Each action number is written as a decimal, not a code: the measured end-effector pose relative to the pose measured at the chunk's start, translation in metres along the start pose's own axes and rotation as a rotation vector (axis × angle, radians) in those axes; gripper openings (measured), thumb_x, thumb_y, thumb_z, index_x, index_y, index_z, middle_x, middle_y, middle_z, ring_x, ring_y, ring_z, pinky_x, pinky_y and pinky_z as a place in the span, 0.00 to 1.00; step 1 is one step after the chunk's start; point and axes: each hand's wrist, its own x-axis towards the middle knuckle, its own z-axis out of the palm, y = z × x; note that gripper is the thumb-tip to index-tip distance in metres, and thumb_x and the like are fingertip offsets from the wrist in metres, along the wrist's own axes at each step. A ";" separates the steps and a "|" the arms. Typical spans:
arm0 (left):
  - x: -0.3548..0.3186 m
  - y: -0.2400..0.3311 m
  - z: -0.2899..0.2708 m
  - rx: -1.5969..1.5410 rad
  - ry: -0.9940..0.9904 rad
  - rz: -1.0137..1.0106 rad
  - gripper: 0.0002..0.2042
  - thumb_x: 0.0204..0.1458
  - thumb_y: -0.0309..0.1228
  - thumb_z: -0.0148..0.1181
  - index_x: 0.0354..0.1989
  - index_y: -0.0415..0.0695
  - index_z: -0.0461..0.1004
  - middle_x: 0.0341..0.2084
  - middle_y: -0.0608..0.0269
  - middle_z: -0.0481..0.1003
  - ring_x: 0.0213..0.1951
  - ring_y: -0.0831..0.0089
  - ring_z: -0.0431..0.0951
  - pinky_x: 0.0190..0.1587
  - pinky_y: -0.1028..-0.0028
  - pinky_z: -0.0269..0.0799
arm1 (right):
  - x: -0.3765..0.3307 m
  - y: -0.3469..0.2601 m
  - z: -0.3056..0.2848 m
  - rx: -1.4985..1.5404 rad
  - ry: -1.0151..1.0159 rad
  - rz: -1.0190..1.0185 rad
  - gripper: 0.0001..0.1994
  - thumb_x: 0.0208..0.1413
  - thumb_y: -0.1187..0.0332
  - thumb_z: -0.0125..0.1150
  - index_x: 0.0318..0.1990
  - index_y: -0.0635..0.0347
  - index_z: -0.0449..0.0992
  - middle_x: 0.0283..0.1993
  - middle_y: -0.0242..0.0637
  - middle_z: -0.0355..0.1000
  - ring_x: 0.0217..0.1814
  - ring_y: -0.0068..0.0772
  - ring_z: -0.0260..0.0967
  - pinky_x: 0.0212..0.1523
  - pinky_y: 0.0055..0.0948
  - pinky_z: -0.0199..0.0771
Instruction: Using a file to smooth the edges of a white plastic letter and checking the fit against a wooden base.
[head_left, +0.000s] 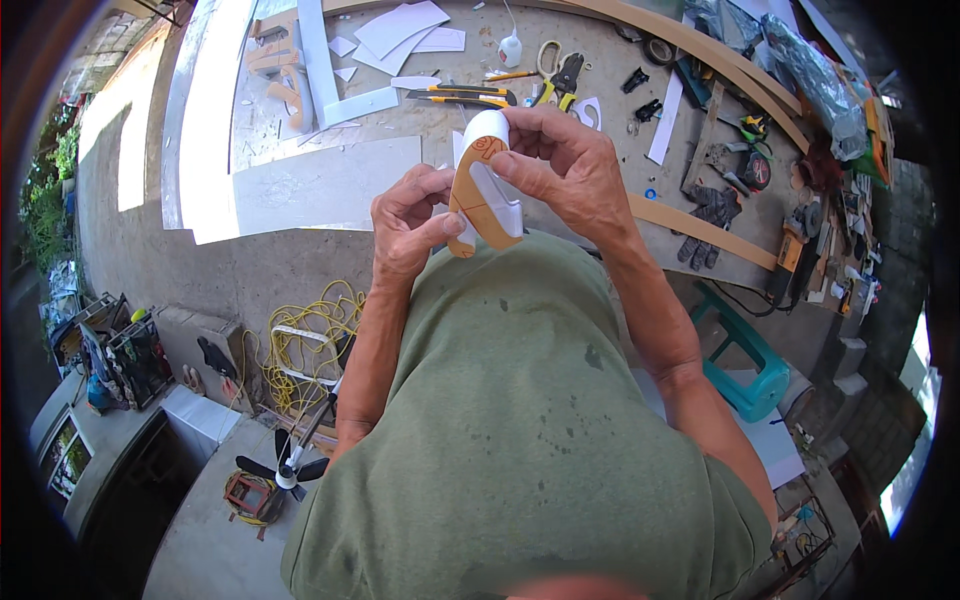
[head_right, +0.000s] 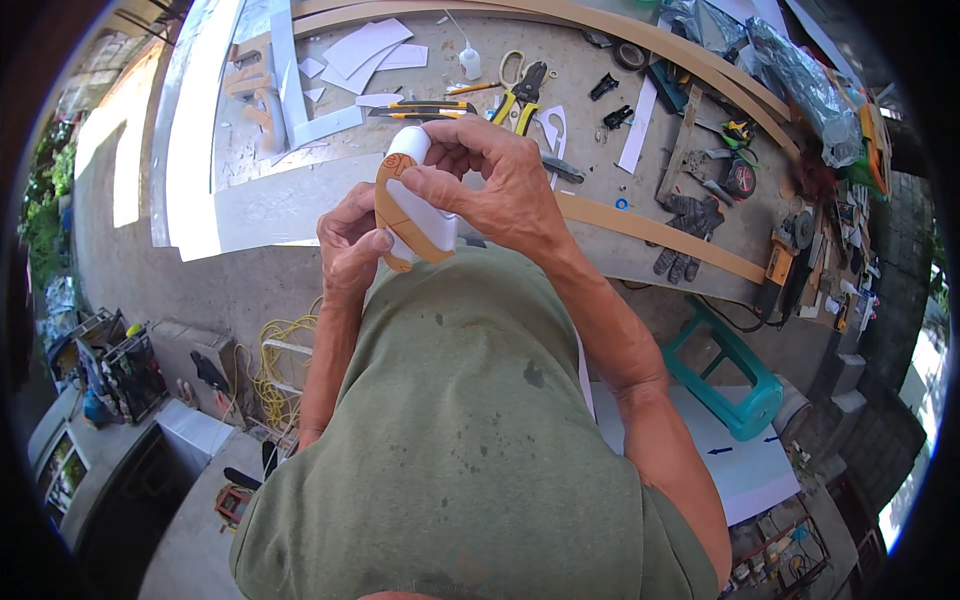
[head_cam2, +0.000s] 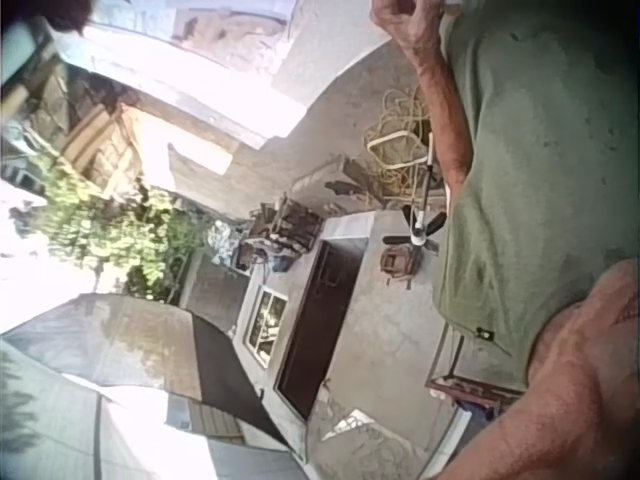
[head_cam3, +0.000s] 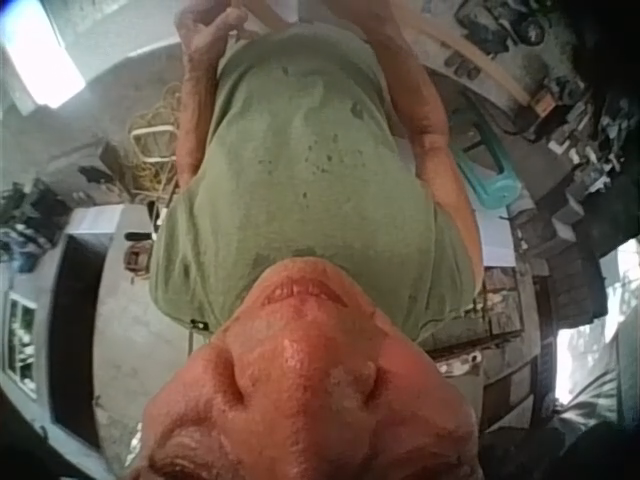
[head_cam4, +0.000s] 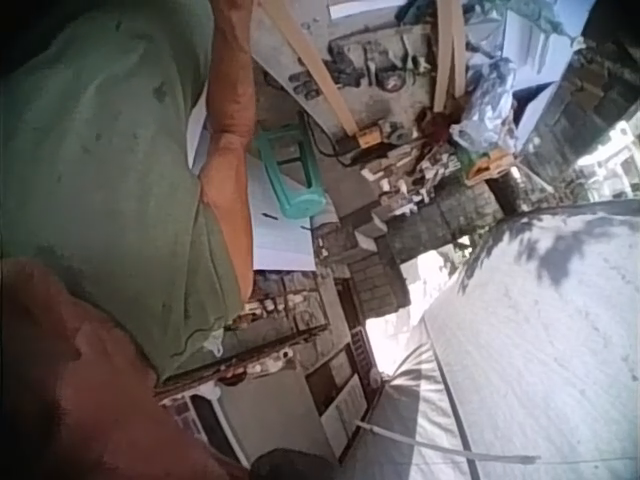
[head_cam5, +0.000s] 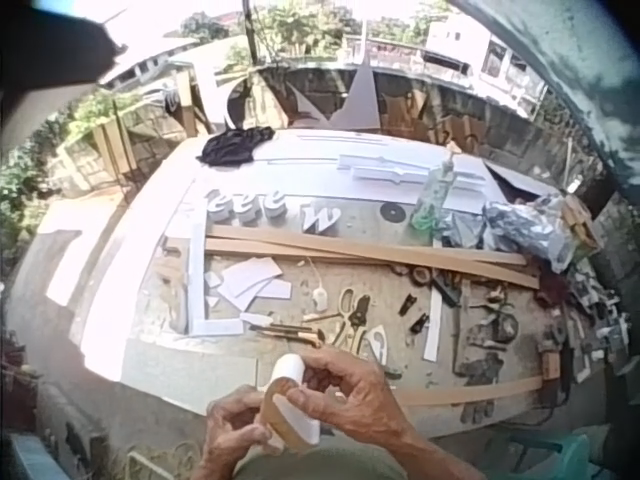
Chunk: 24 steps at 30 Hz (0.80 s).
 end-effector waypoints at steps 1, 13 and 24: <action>0.000 0.001 0.000 0.002 -0.004 0.002 0.22 0.42 0.26 0.71 0.48 0.31 0.78 0.32 0.60 0.74 0.37 0.71 0.76 0.44 0.72 0.72 | -0.002 0.000 -0.001 0.000 0.003 -0.004 0.22 0.52 0.63 0.73 0.50 0.68 0.77 0.40 0.35 0.75 0.40 0.19 0.72 0.40 0.21 0.74; 0.006 0.009 0.017 -0.054 0.166 -0.339 0.16 0.50 0.31 0.70 0.41 0.31 0.81 0.29 0.61 0.78 0.35 0.76 0.77 0.39 0.76 0.72 | 0.018 0.021 -0.017 0.135 0.022 0.303 0.21 0.55 0.56 0.69 0.42 0.69 0.81 0.32 0.33 0.75 0.30 0.19 0.68 0.31 0.21 0.70; 0.011 -0.010 -0.002 -0.180 0.373 -0.316 0.17 0.53 0.37 0.68 0.38 0.30 0.80 0.26 0.60 0.79 0.27 0.77 0.76 0.31 0.76 0.74 | 0.012 0.067 -0.042 -0.451 0.122 0.344 0.16 0.61 0.59 0.58 0.38 0.66 0.81 0.30 0.37 0.77 0.27 0.25 0.71 0.29 0.29 0.71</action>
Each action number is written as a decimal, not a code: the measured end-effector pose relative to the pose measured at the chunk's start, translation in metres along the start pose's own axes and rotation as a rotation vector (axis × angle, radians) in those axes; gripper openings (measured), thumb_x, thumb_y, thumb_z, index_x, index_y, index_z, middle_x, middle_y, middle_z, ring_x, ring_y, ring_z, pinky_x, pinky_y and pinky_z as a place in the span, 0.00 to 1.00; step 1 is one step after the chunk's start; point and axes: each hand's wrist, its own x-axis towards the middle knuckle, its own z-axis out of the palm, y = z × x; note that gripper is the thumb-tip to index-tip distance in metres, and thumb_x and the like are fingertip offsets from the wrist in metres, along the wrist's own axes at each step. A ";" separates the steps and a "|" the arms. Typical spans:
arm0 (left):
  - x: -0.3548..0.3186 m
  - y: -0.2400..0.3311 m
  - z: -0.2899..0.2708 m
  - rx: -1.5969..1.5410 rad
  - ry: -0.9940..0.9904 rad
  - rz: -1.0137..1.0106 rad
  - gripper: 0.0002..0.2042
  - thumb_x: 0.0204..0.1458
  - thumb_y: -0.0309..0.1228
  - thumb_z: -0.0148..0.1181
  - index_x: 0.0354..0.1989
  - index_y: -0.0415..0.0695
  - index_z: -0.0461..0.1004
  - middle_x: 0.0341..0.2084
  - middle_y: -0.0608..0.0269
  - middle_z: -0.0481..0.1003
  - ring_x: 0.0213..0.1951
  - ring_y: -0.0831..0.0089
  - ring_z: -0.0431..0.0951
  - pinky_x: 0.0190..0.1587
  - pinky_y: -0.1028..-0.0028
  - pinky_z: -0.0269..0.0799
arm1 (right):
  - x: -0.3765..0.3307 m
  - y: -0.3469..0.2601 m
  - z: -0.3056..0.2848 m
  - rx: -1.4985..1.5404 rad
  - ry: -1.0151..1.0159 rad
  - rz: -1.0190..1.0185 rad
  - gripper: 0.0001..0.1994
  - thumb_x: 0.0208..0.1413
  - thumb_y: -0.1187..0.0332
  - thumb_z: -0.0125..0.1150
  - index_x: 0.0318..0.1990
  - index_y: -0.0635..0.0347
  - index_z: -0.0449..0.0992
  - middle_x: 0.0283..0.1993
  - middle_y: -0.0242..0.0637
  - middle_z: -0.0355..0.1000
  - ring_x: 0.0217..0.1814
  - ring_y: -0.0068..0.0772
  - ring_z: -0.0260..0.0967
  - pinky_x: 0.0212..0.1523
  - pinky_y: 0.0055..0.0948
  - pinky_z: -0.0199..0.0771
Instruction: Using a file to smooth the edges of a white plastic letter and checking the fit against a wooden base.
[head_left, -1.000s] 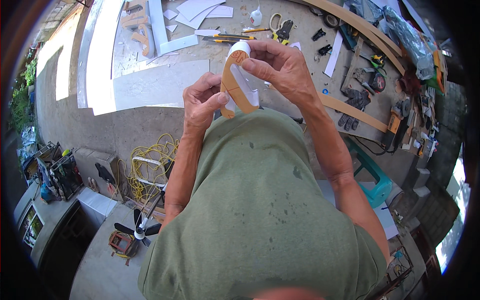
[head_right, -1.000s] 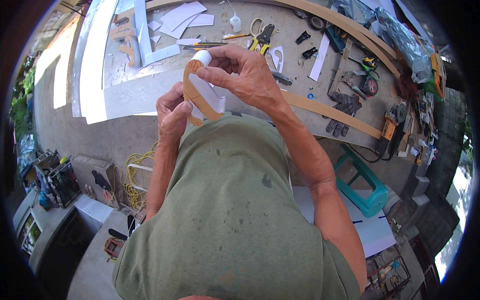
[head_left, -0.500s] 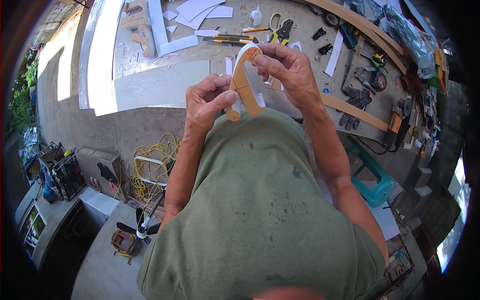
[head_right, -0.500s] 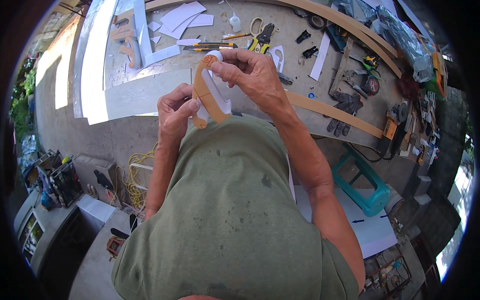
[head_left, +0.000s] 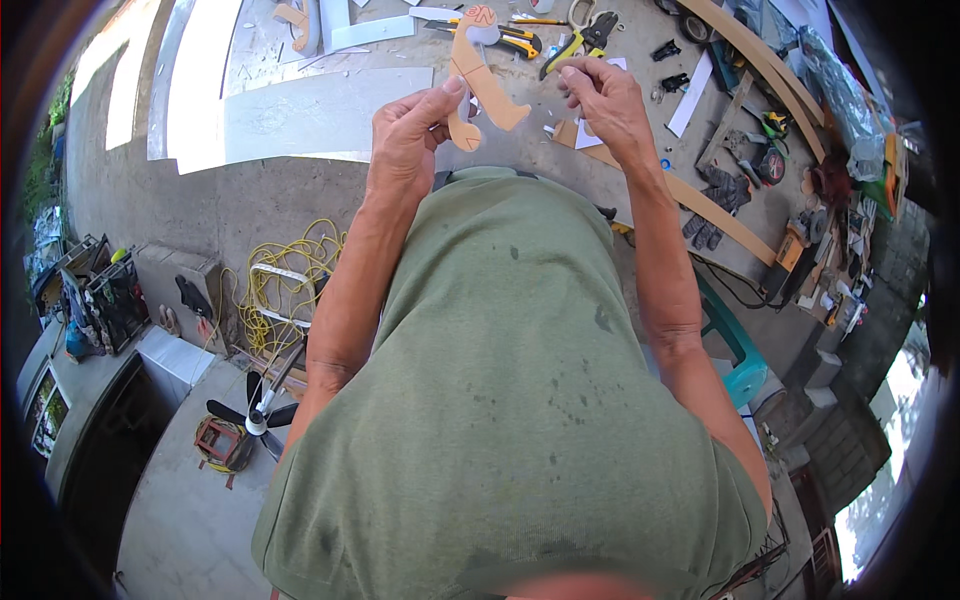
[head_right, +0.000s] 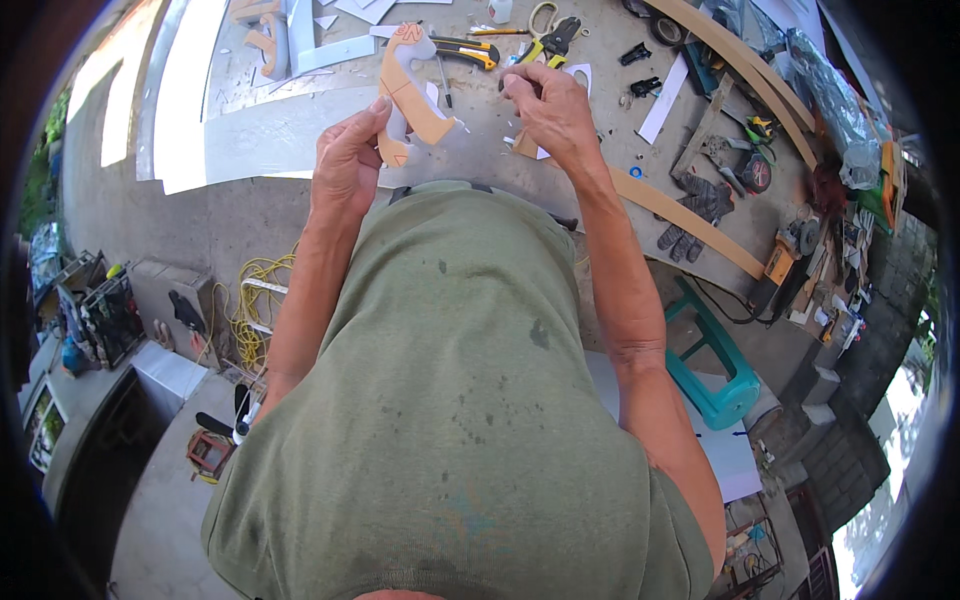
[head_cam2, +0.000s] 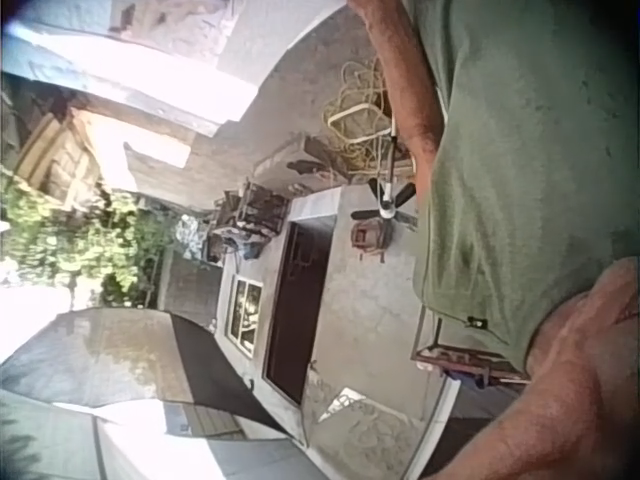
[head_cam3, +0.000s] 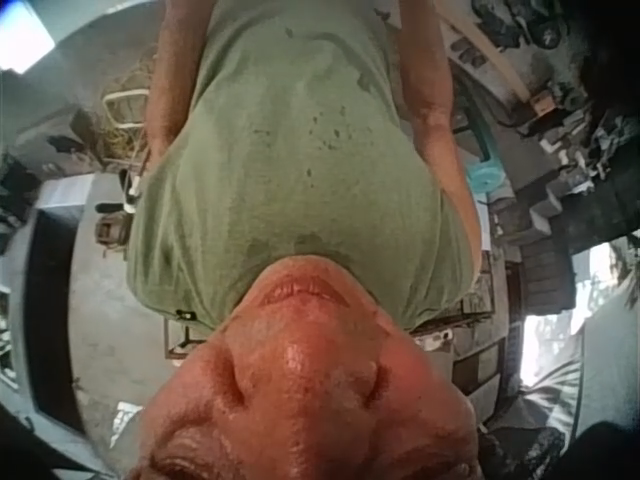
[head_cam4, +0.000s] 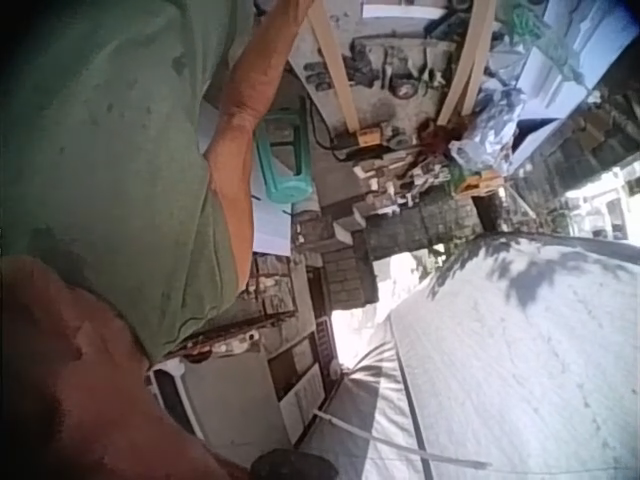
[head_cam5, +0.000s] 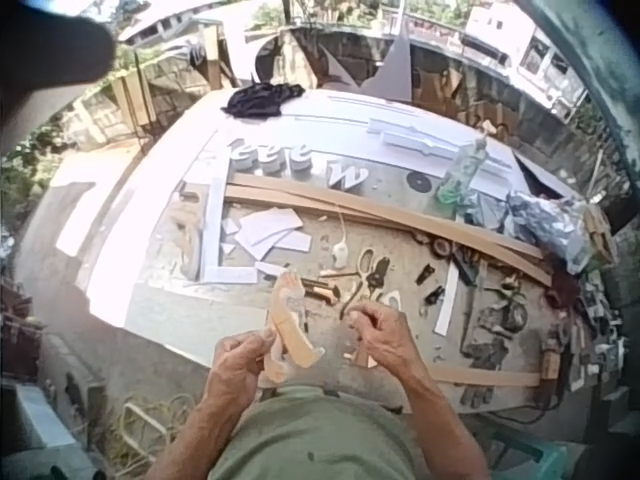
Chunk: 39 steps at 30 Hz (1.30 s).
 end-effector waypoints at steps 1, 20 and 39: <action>0.002 0.001 -0.001 -0.002 0.003 0.004 0.17 0.53 0.37 0.68 0.38 0.30 0.80 0.26 0.60 0.79 0.27 0.77 0.76 0.31 0.76 0.74 | -0.001 0.011 -0.004 -0.002 -0.004 -0.004 0.16 0.61 0.59 0.58 0.38 0.66 0.81 0.30 0.37 0.77 0.27 0.25 0.71 0.29 0.29 0.71; 0.027 0.019 -0.055 -0.242 0.287 0.149 0.22 0.58 0.33 0.62 0.57 0.31 0.68 0.47 0.50 0.76 0.48 0.60 0.79 0.48 0.62 0.78 | -0.039 0.084 -0.044 -0.720 0.291 0.010 0.10 0.55 0.66 0.57 0.36 0.61 0.80 0.38 0.49 0.78 0.41 0.55 0.75 0.43 0.47 0.73; 0.012 0.036 -0.055 -0.323 0.372 0.415 0.21 0.56 0.34 0.65 0.51 0.29 0.72 0.42 0.50 0.77 0.45 0.64 0.80 0.49 0.65 0.79 | 0.049 0.059 0.094 -0.725 0.062 -0.373 0.15 0.56 0.59 0.62 0.37 0.64 0.76 0.37 0.52 0.75 0.40 0.56 0.75 0.40 0.48 0.76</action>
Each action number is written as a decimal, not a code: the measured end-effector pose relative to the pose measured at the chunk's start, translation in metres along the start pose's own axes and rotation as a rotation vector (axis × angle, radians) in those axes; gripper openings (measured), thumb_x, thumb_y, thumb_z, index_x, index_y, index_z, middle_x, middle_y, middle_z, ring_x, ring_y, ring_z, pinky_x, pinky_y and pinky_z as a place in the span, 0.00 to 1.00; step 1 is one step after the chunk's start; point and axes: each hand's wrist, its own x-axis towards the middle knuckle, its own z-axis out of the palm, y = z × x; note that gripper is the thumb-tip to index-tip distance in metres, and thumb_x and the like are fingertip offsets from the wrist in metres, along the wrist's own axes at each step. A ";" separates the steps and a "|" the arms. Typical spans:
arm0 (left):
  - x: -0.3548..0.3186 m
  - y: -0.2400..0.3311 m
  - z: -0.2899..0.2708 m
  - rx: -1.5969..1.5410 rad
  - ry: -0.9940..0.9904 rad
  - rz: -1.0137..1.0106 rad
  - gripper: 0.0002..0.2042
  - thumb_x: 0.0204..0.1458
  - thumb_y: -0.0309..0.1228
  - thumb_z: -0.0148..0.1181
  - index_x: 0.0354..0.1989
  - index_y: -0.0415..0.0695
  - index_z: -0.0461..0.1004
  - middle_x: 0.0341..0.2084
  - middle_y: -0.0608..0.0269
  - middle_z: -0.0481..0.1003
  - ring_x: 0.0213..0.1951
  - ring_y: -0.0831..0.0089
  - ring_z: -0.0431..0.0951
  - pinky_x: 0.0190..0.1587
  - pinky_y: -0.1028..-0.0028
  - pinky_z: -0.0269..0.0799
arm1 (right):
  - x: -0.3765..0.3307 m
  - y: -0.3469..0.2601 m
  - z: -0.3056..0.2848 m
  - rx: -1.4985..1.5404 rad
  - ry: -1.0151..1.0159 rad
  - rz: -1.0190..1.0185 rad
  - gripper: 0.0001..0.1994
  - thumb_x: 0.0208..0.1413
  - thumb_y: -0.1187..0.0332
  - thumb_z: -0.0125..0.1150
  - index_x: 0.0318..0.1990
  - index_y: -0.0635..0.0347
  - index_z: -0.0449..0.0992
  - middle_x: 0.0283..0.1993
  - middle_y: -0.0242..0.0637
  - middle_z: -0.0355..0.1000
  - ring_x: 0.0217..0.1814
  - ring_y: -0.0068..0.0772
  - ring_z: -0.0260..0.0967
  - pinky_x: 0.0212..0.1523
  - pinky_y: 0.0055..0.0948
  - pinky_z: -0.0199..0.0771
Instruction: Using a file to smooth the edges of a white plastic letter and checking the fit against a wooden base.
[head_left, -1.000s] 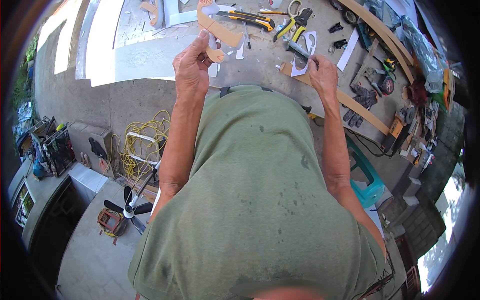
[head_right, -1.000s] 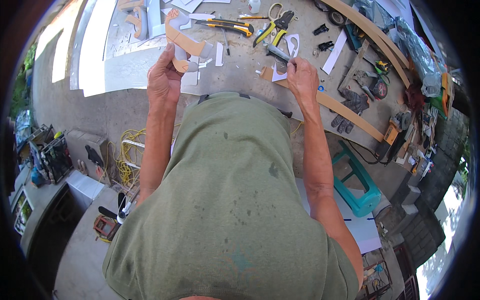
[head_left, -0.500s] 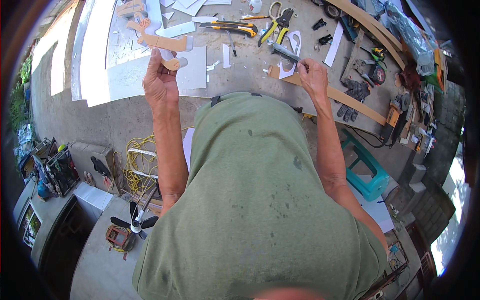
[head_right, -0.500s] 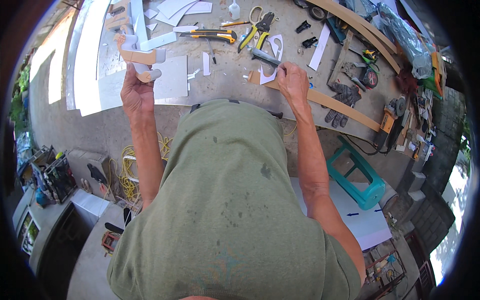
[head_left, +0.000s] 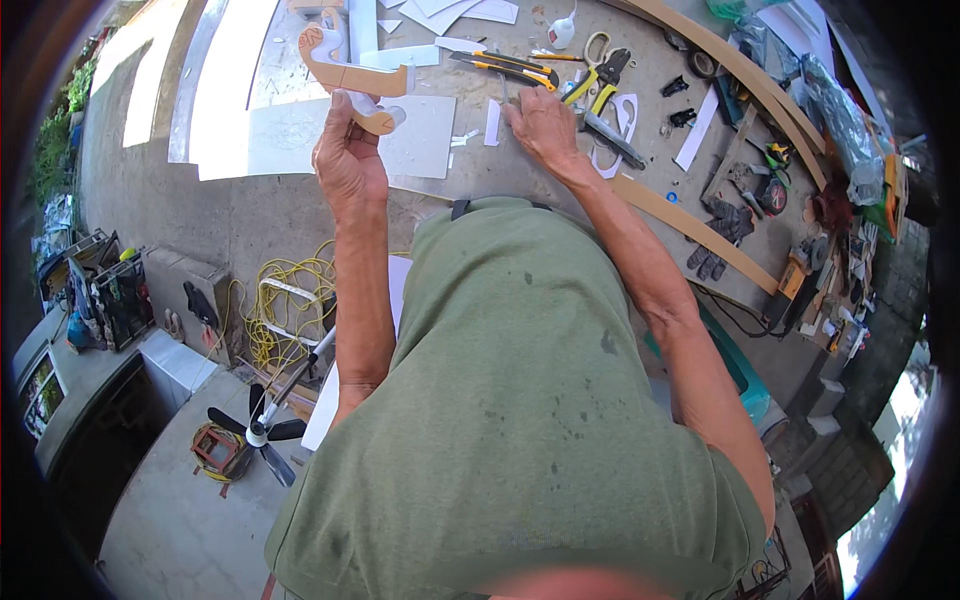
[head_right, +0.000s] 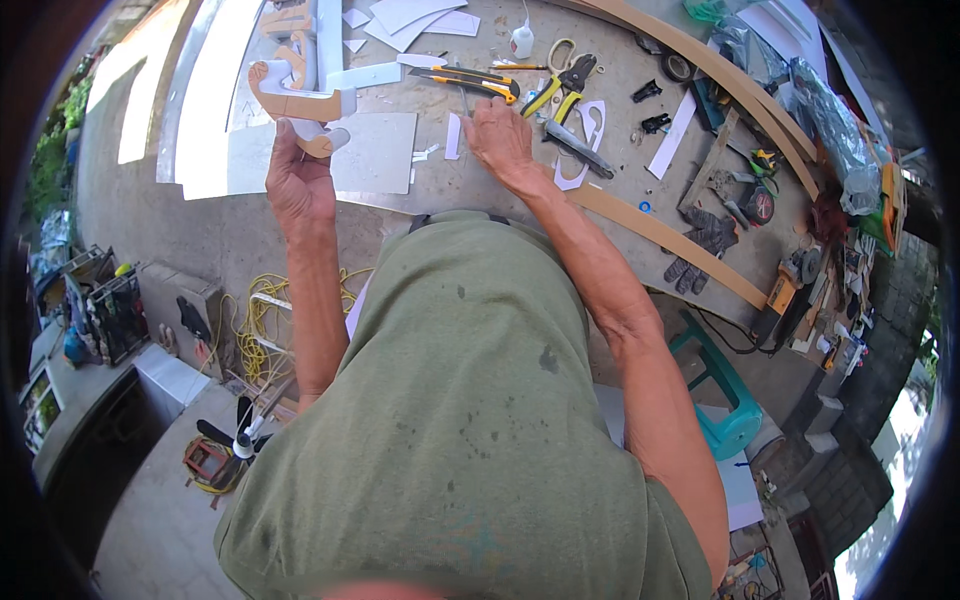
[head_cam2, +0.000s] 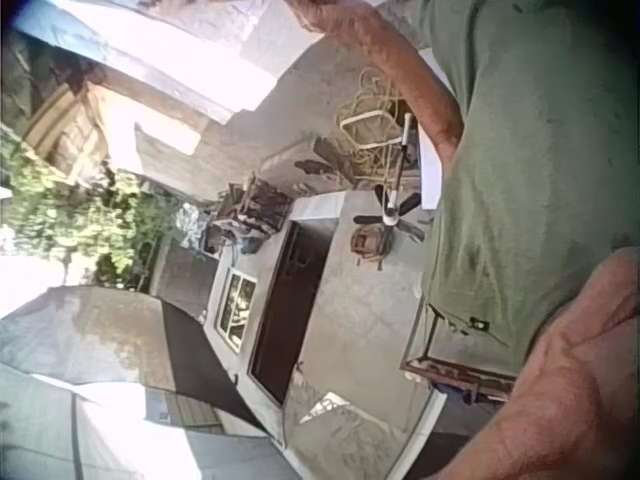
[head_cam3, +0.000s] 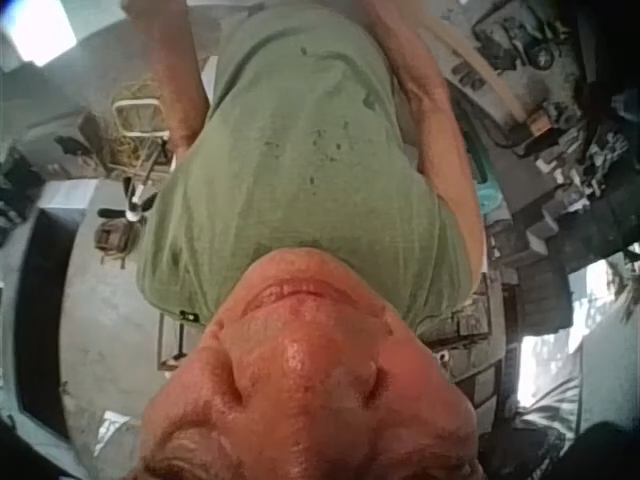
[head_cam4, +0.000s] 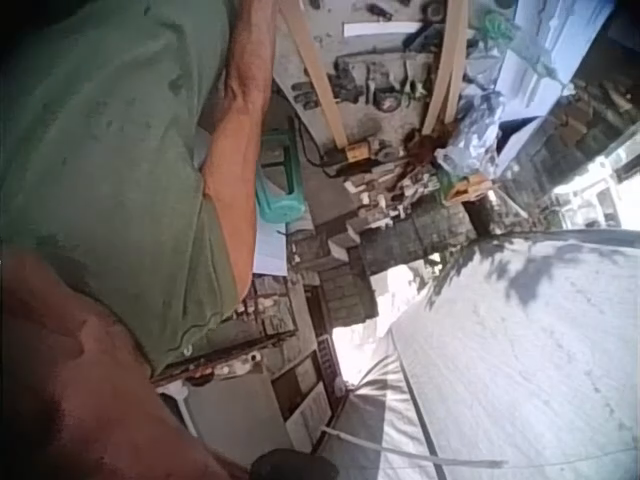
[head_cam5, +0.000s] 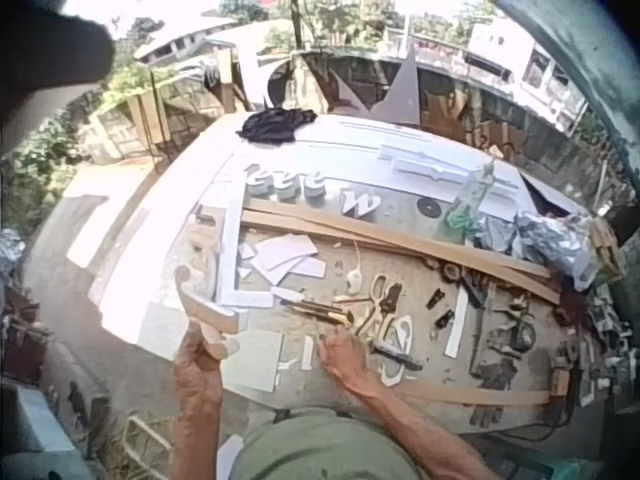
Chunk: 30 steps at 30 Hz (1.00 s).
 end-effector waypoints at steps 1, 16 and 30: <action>-0.001 -0.001 0.000 0.004 -0.015 -0.016 0.21 0.58 0.34 0.64 0.53 0.31 0.71 0.44 0.52 0.76 0.47 0.64 0.79 0.51 0.64 0.78 | 0.006 -0.004 0.006 -0.059 -0.037 0.027 0.16 0.54 0.58 0.64 0.39 0.64 0.75 0.38 0.52 0.74 0.40 0.57 0.75 0.39 0.49 0.76; -0.011 -0.013 -0.002 0.002 -0.045 -0.124 0.21 0.58 0.36 0.64 0.52 0.32 0.71 0.42 0.53 0.77 0.44 0.66 0.80 0.46 0.65 0.81 | -0.020 0.016 -0.051 0.273 -0.507 0.271 0.14 0.46 0.67 0.62 0.37 0.70 0.77 0.26 0.46 0.75 0.29 0.41 0.76 0.31 0.38 0.77; -0.012 -0.020 0.005 0.025 -0.091 -0.175 0.20 0.58 0.34 0.63 0.51 0.32 0.71 0.42 0.52 0.78 0.44 0.65 0.81 0.46 0.64 0.82 | -0.064 -0.003 -0.135 1.526 -0.843 0.612 0.07 0.55 0.70 0.61 0.36 0.66 0.74 0.22 0.29 0.65 0.14 0.17 0.58 0.11 0.17 0.52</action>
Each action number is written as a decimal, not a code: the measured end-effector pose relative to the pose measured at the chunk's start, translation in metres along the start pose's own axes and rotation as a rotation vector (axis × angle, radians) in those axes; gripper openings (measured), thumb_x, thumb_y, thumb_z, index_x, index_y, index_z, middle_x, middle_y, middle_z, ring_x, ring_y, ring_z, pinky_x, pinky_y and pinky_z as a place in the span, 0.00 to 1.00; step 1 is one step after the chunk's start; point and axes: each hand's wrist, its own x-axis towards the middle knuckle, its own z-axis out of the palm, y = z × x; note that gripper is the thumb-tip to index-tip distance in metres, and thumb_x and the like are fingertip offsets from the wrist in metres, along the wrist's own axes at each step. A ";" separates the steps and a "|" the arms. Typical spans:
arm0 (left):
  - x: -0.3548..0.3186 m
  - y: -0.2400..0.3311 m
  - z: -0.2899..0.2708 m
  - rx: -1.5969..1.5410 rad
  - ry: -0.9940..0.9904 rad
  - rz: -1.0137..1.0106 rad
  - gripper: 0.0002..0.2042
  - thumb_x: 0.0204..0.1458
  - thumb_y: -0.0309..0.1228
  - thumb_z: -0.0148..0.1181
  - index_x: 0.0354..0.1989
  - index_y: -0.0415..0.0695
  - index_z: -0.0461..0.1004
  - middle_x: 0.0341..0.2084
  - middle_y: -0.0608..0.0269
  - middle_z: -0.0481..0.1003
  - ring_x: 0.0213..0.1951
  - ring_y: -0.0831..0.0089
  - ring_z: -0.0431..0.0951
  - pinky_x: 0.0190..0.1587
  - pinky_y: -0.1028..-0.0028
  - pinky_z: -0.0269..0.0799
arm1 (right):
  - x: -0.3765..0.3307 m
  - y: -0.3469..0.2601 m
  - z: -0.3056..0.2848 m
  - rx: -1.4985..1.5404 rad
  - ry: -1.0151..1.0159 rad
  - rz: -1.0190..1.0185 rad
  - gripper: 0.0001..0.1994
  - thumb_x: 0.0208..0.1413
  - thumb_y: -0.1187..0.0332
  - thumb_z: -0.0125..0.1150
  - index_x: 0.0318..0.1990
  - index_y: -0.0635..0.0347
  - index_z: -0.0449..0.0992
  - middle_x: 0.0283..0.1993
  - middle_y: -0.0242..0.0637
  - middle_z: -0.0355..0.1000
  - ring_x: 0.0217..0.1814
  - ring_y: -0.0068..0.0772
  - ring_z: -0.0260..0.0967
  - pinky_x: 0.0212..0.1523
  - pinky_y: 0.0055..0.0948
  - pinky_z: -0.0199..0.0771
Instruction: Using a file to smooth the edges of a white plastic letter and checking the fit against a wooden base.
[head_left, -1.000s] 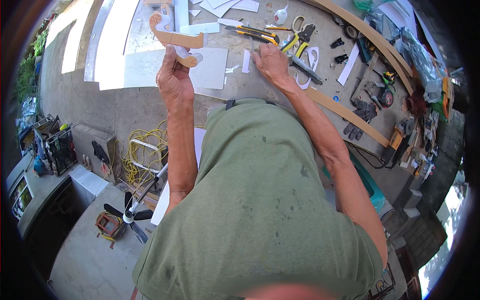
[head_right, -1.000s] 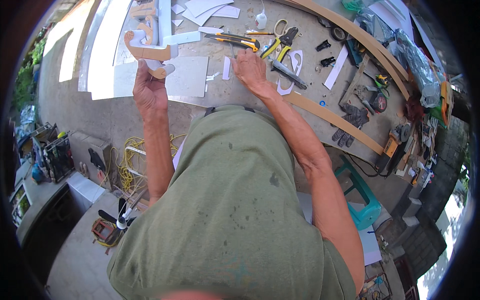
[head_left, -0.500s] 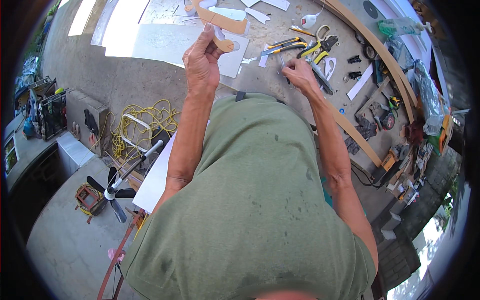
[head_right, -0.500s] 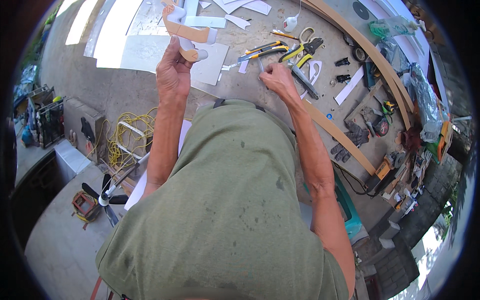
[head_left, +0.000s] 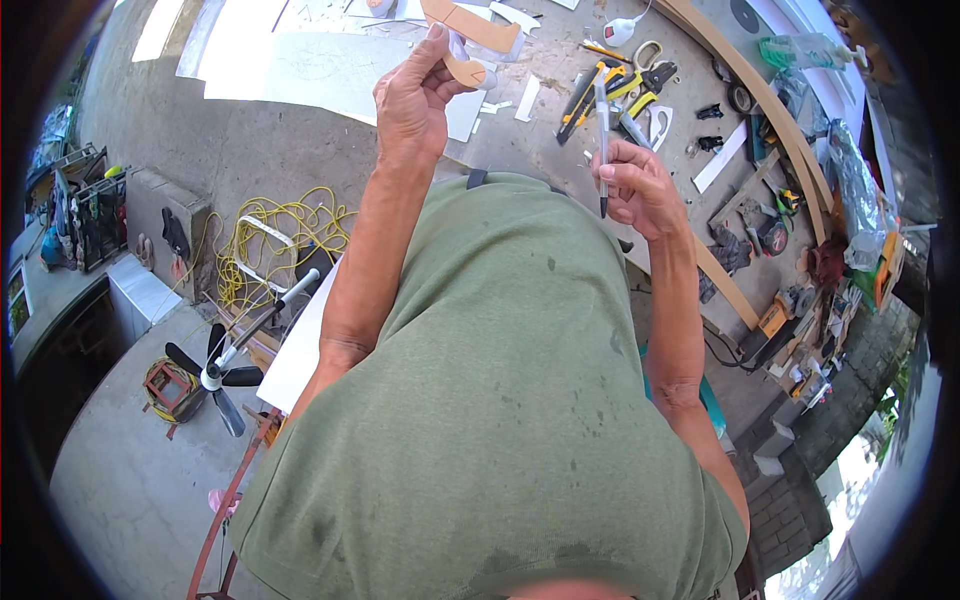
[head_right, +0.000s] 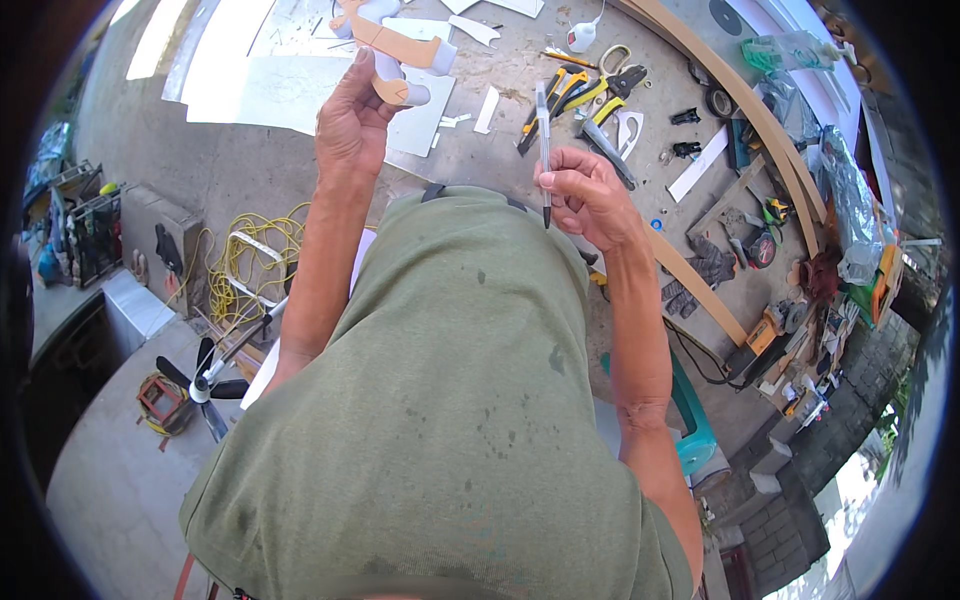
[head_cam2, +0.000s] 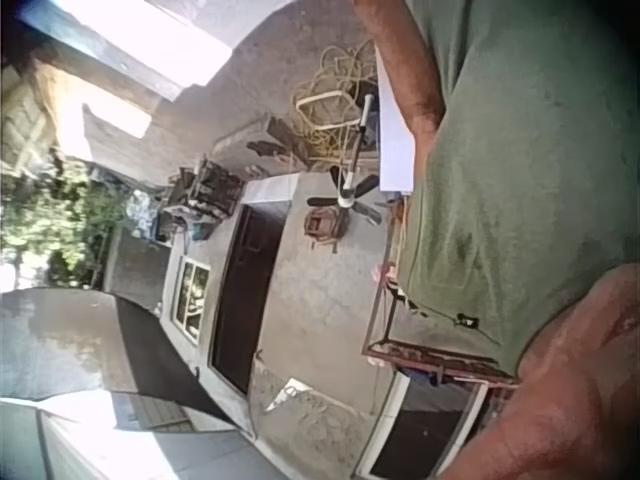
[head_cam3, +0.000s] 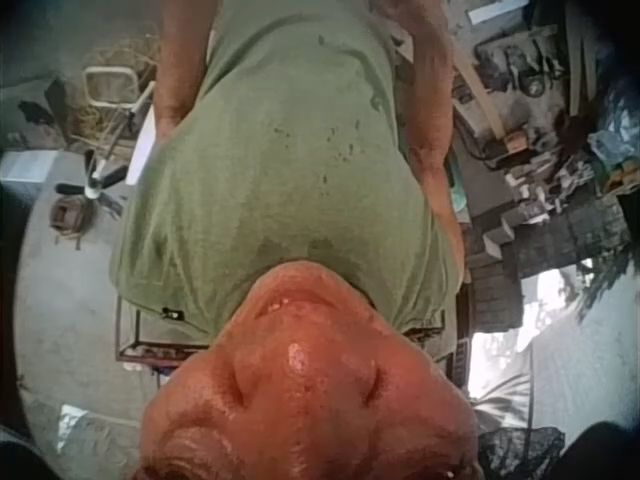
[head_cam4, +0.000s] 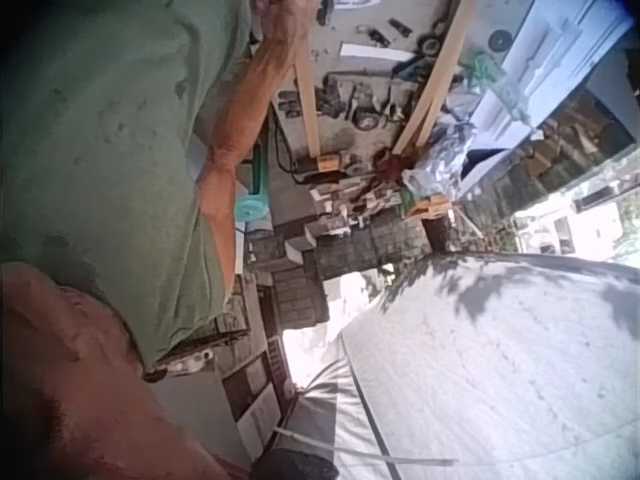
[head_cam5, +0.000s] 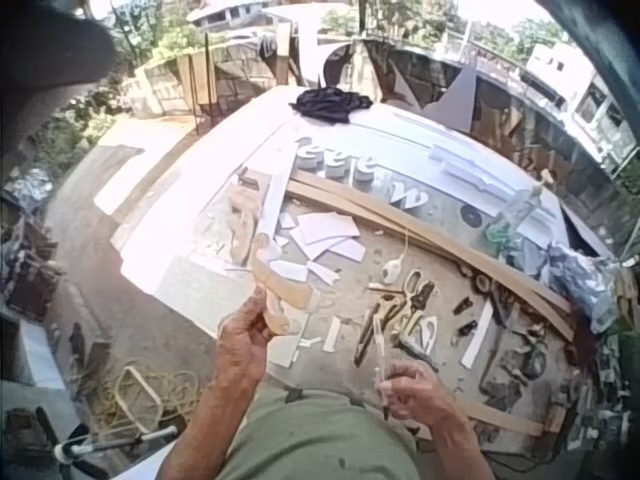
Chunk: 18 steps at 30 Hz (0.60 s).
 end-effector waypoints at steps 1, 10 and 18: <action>-0.001 0.000 0.000 0.002 -0.008 0.011 0.19 0.58 0.34 0.63 0.51 0.31 0.72 0.42 0.52 0.79 0.43 0.66 0.82 0.46 0.65 0.82 | -0.002 -0.003 0.016 -0.121 0.082 -0.211 0.07 0.55 0.71 0.62 0.36 0.66 0.74 0.22 0.29 0.66 0.15 0.17 0.59 0.12 0.17 0.55; -0.017 -0.003 0.021 -0.013 -0.013 0.083 0.13 0.56 0.32 0.65 0.37 0.30 0.79 0.29 0.55 0.79 0.28 0.73 0.80 0.34 0.71 0.84 | -0.007 -0.025 0.095 -0.507 0.225 -0.991 0.05 0.59 0.78 0.61 0.42 0.65 0.75 0.29 0.33 0.74 0.23 0.20 0.72 0.22 0.17 0.71; -0.028 -0.002 0.026 0.047 -0.091 0.071 0.14 0.57 0.33 0.64 0.41 0.31 0.79 0.32 0.56 0.80 0.33 0.74 0.81 0.37 0.74 0.80 | 0.003 -0.028 0.119 -0.905 0.370 -1.140 0.06 0.58 0.76 0.55 0.42 0.66 0.75 0.30 0.39 0.74 0.26 0.25 0.73 0.28 0.25 0.72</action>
